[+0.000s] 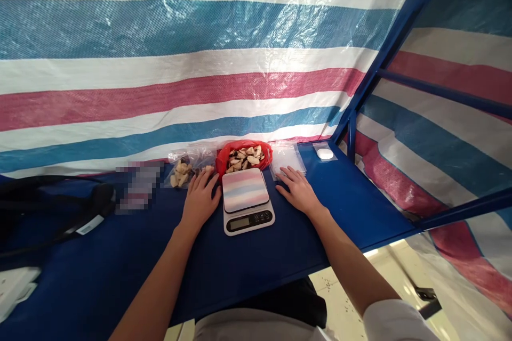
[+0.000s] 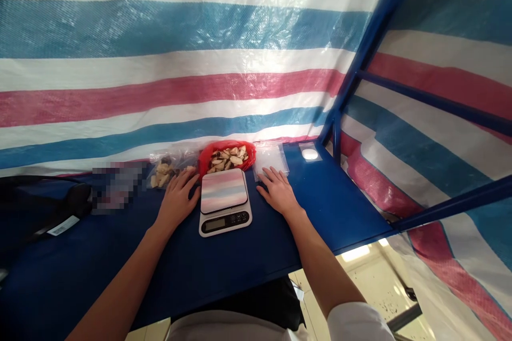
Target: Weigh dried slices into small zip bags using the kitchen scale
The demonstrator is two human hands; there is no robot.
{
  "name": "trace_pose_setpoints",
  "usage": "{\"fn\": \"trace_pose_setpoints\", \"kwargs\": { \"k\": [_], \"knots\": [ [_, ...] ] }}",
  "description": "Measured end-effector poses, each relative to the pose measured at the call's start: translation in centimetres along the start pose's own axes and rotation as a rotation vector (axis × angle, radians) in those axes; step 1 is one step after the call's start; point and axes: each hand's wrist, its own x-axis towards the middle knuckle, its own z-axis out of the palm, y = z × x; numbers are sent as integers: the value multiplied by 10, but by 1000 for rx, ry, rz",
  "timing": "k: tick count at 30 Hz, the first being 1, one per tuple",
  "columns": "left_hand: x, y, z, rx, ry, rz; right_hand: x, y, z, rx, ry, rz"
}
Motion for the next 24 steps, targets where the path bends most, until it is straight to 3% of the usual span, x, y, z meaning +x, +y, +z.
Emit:
{"fn": "trace_pose_setpoints", "kwargs": {
  "k": [13, 19, 24],
  "knots": [
    [-7, -5, 7, -73, -47, -40, 1, -4, -1, -7, -60, 23],
    [-7, -7, 8, -51, -26, -28, 25, 5, -7, 10, 43, 82],
    [-7, -6, 7, -43, -42, -29, 37, 17, 4, -37, 5, 158]
  ]
}}
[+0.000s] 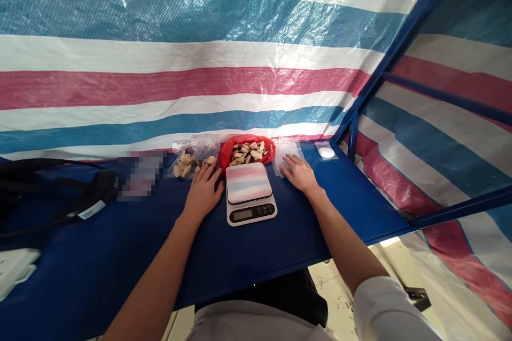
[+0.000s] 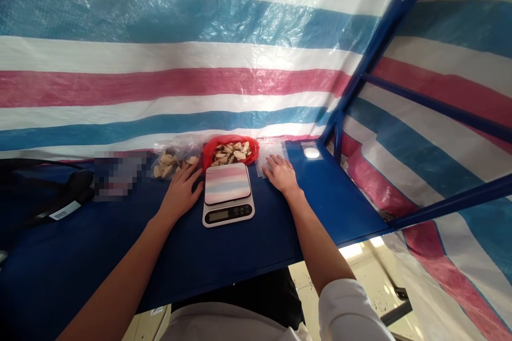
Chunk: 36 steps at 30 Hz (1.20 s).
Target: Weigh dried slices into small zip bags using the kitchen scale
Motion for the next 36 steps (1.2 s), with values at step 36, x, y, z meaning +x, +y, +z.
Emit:
{"fn": "trace_pose_setpoints", "kwargs": {
  "k": [36],
  "knots": [
    [3, 5, -8, 3, -36, -55, 2, 6, 0, 157, 62, 79]
  ]
}}
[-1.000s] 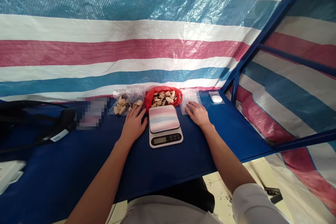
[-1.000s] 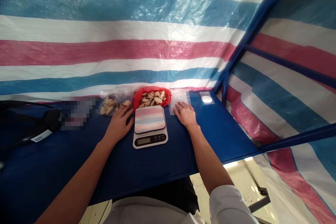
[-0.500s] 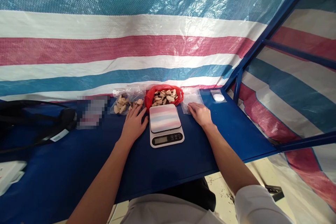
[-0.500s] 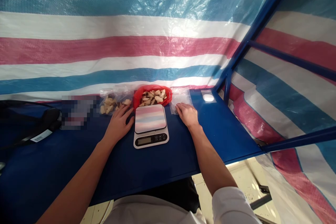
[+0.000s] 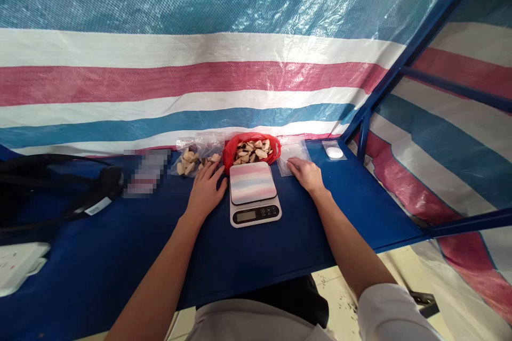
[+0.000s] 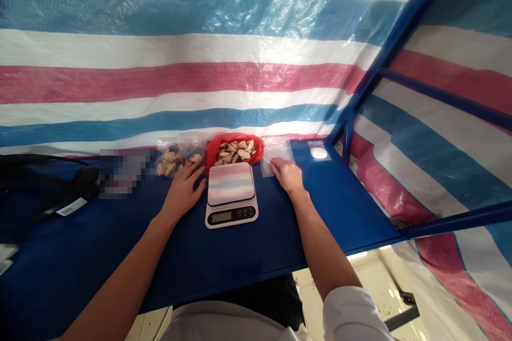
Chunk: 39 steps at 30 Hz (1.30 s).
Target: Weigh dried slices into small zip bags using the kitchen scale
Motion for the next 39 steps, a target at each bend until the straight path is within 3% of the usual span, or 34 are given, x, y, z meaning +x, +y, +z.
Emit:
{"fn": "trace_pose_setpoints", "kwargs": {
  "k": [10, 26, 33, 39],
  "knots": [
    [10, 8, -14, -140, 176, 2, 3, -1, -8, 178, 161, 114],
    [13, 9, -14, -218, 106, -55, 11, 5, 3, 603, 123, 215],
    [12, 6, -12, -211, 86, -60, 7, 7, 4, 438, 0, 170],
    [10, 5, -11, -202, 84, -68, 0, 3, -3, 223, -136, -85]
  ]
}}
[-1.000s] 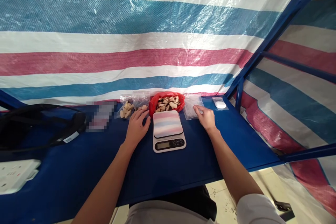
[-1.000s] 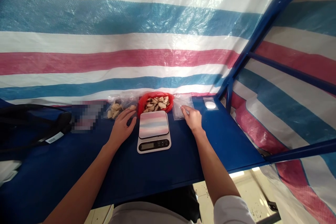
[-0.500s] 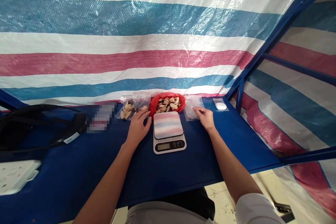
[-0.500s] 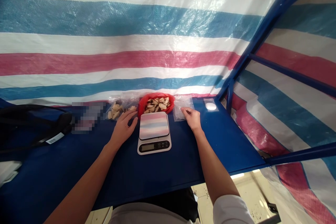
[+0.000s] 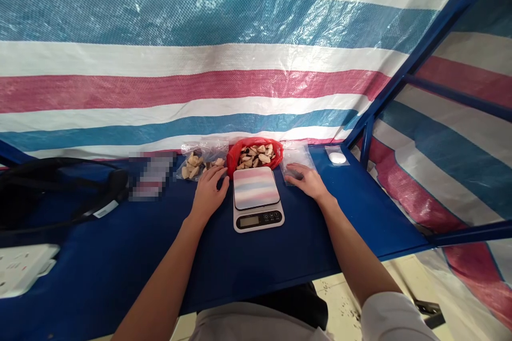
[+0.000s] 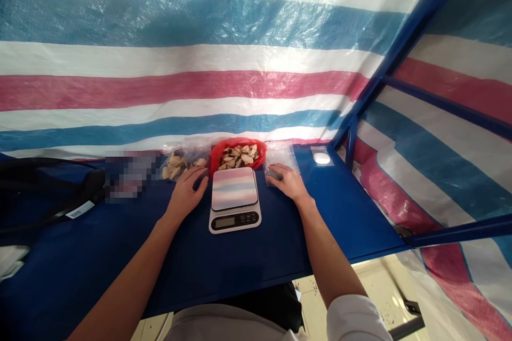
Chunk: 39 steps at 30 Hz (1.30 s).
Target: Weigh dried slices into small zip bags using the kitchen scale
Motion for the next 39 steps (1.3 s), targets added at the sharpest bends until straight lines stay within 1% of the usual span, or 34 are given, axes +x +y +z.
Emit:
{"fn": "trace_pose_setpoints", "kwargs": {
  "k": [3, 6, 11, 15, 18, 23, 27, 30, 32, 34, 37, 39],
  "knots": [
    [-1, -1, 0, -1, -5, 1, -3, -2, 0, -84, -38, -66],
    [-2, -2, 1, 1, 3, 4, -4, -2, 1, -127, -44, -81],
    [-2, -3, 3, 8, 14, 8, -3, -2, 3, -120, -3, -57],
    [-2, -2, 1, -2, 4, 4, -2, -2, 3, -63, 73, 45],
    [-1, 2, -2, -27, -4, -12, -1, -4, 0, 29, 160, 121],
    [6, 17, -10, -138, 38, -71, 1, -13, -13, 338, 302, 161],
    [18, 35, -13, -299, 45, -151, 3, -26, -26, 559, 332, 171],
    [27, 52, -11, -459, 18, -199, 4, -36, -32, 688, 313, 166],
    [34, 64, -9, -568, -47, -229, 4, -43, -32, 795, 275, 176],
    [41, 74, -6, -645, -110, -260, 4, -52, -31, 908, 188, 188],
    [50, 83, -2, -738, -180, -287, 3, -66, -25, 1058, 23, 201],
    [54, 84, -2, -797, -250, -285, 4, -74, -20, 1154, -36, 202]
  ]
}}
